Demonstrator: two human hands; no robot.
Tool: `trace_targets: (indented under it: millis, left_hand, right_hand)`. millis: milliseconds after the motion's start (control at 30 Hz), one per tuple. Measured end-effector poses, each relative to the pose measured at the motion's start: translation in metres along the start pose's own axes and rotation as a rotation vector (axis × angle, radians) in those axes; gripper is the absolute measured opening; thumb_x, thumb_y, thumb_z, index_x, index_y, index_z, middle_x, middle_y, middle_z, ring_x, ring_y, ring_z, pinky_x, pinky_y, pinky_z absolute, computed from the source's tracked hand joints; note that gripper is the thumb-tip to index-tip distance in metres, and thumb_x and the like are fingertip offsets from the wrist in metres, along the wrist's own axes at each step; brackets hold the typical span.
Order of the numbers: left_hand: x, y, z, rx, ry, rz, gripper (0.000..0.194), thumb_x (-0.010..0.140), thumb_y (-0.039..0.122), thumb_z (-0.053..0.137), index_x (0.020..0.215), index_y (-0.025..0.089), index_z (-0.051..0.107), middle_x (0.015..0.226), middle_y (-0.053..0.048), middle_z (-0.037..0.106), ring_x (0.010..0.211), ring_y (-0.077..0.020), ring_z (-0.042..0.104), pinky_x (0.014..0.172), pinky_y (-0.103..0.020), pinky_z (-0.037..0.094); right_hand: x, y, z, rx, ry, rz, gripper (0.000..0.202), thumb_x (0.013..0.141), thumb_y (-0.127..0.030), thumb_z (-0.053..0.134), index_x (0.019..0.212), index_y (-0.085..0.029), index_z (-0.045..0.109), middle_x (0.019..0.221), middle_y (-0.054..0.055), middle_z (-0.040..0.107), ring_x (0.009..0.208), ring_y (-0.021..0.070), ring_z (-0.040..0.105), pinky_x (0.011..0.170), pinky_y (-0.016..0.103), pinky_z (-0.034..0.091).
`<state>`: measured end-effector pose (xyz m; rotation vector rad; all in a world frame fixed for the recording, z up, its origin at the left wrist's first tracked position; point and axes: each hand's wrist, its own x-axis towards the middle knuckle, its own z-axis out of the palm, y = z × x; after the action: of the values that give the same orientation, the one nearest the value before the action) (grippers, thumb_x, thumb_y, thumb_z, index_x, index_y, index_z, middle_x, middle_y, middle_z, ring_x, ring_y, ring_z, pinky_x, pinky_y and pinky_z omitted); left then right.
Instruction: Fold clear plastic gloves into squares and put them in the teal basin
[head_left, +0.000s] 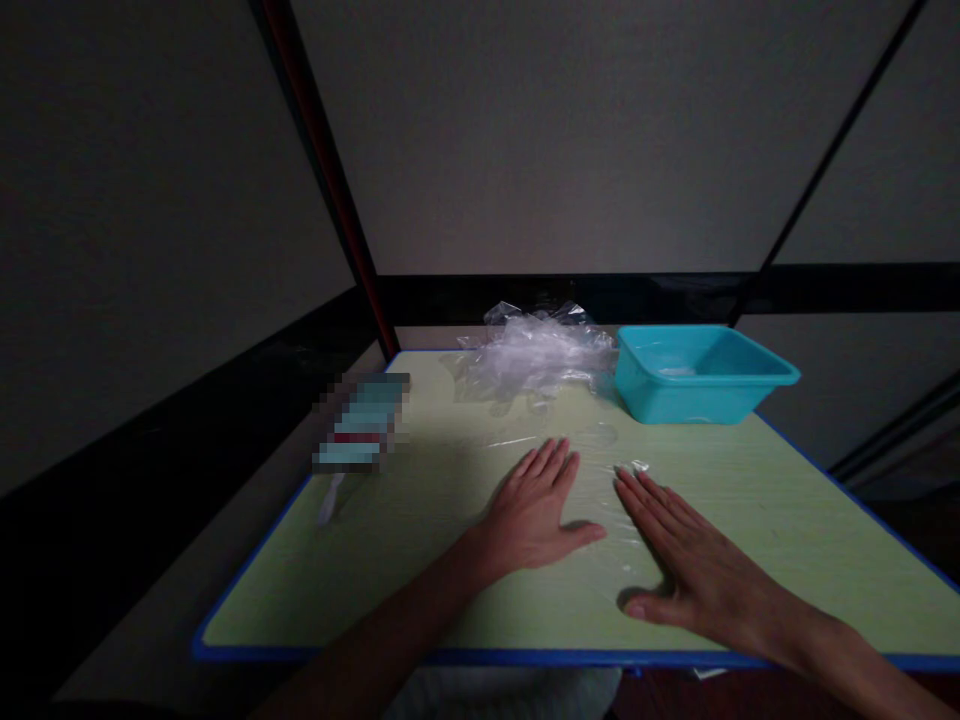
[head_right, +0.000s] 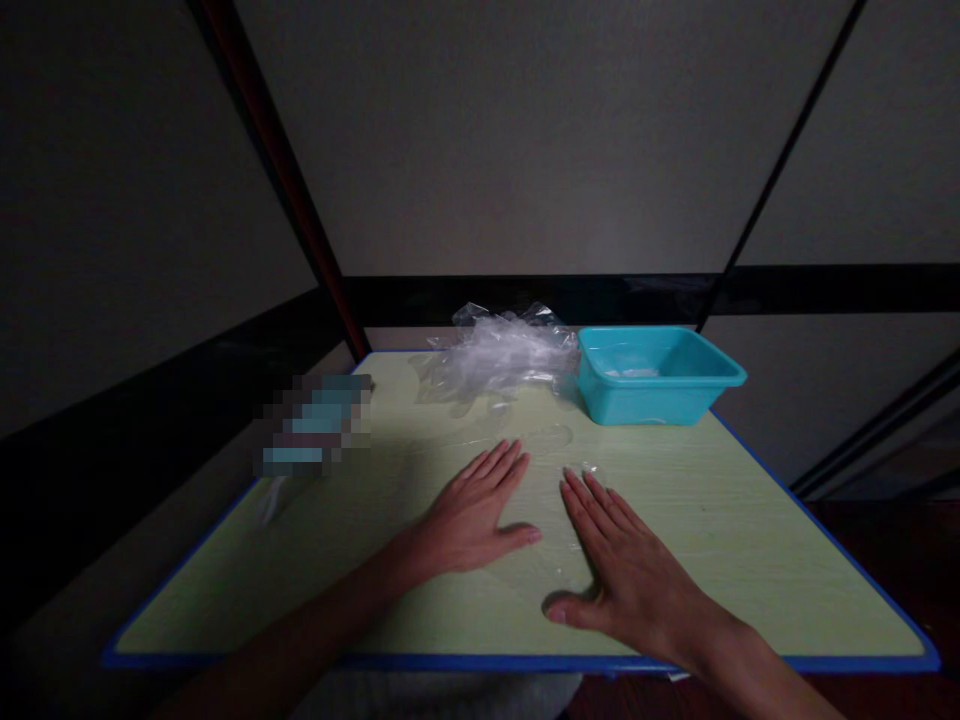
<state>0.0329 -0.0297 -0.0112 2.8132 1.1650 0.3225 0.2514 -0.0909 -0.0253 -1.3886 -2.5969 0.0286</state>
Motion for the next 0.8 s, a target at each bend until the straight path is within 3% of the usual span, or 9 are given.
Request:
trace_targets:
  millis: [233,400,800]
  left_hand:
    - [-0.024,-0.028,-0.014,0.061,-0.038,-0.057,0.075,0.077,0.058,0.042,0.134,0.011,0.025,0.142,-0.012,0.017,0.131,-0.0217,0.01,0.106,-0.035,0.015]
    - [-0.039,-0.043,-0.021,0.083,-0.059,-0.081,0.071,0.079,0.053,0.042,0.134,0.011,0.023,0.142,-0.011,0.016,0.131,-0.0204,0.009,0.105,-0.035,0.016]
    - [-0.052,-0.053,-0.023,0.106,-0.095,-0.141,0.074,0.08,0.053,0.04,0.134,0.007,0.021,0.142,-0.013,0.014,0.131,-0.0212,0.009,0.106,-0.035,0.015]
  right_hand:
    - [0.001,-0.002,-0.003,-0.006,-0.024,0.0,0.096,0.072,-0.066,0.043,0.137,-0.013,-0.005,0.143,0.013,0.006,0.129,0.031,0.011,0.101,0.049,0.024]
    - [0.001,-0.002,-0.004,-0.018,-0.025,-0.004,0.097,0.071,-0.066,0.043,0.137,-0.013,-0.005,0.143,0.012,0.006,0.129,0.0308,0.01,0.101,0.049,0.024]
    - [0.0,-0.001,-0.005,-0.06,-0.057,-0.01,0.095,0.073,-0.065,0.04,0.137,-0.007,0.001,0.142,0.016,0.008,0.128,0.0316,0.01,0.1,0.049,0.025]
